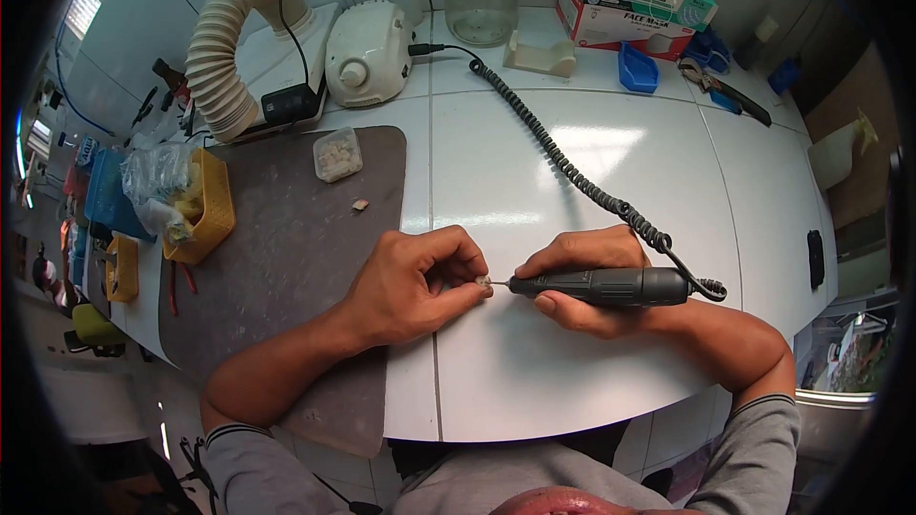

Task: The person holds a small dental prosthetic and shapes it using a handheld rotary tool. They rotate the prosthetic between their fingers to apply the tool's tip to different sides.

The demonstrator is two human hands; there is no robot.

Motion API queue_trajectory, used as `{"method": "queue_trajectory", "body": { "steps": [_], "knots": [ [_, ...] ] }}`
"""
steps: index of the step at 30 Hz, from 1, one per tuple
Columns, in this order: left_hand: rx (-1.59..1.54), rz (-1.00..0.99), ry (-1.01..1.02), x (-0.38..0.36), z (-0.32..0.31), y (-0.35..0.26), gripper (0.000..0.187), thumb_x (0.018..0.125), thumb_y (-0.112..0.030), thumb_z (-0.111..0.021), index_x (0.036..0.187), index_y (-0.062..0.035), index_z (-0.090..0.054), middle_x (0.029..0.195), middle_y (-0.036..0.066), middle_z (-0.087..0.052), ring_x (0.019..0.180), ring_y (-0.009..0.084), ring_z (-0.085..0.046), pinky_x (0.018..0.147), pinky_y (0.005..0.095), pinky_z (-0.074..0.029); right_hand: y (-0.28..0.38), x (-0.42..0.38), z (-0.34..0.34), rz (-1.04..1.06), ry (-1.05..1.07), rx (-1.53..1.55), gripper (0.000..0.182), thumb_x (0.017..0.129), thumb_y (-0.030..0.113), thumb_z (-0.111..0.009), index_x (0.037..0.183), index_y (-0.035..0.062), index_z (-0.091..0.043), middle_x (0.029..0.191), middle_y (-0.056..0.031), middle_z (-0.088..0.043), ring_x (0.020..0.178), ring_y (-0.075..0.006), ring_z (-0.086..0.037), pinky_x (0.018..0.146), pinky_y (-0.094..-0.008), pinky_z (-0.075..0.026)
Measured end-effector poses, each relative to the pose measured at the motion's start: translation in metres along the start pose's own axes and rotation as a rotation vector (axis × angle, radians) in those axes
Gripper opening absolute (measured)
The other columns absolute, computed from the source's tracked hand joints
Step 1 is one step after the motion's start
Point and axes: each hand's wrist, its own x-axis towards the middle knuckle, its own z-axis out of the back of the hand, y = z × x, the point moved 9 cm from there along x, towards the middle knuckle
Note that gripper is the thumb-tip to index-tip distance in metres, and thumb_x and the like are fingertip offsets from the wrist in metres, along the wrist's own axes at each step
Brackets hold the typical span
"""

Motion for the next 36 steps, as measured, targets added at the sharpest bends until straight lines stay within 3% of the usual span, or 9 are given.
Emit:
{"method": "queue_trajectory", "body": {
  "steps": [36],
  "knots": [
    [0.006,-0.003,0.003,0.0009,0.0008,0.0007,0.017,0.087,-0.012,-0.086,0.096,-0.0019,-0.075,0.082,0.004,-0.078,0.067,0.0061,-0.068,0.056,0.0218,-0.047,0.0025,0.0014,0.001,0.024,-0.009,-0.007,0.025,0.088,0.016,-0.081,0.109,0.002,-0.079,0.09,-0.0109,-0.08,0.075,-0.0204,-0.078,0.069,-0.0302,-0.062]
  ]
}}
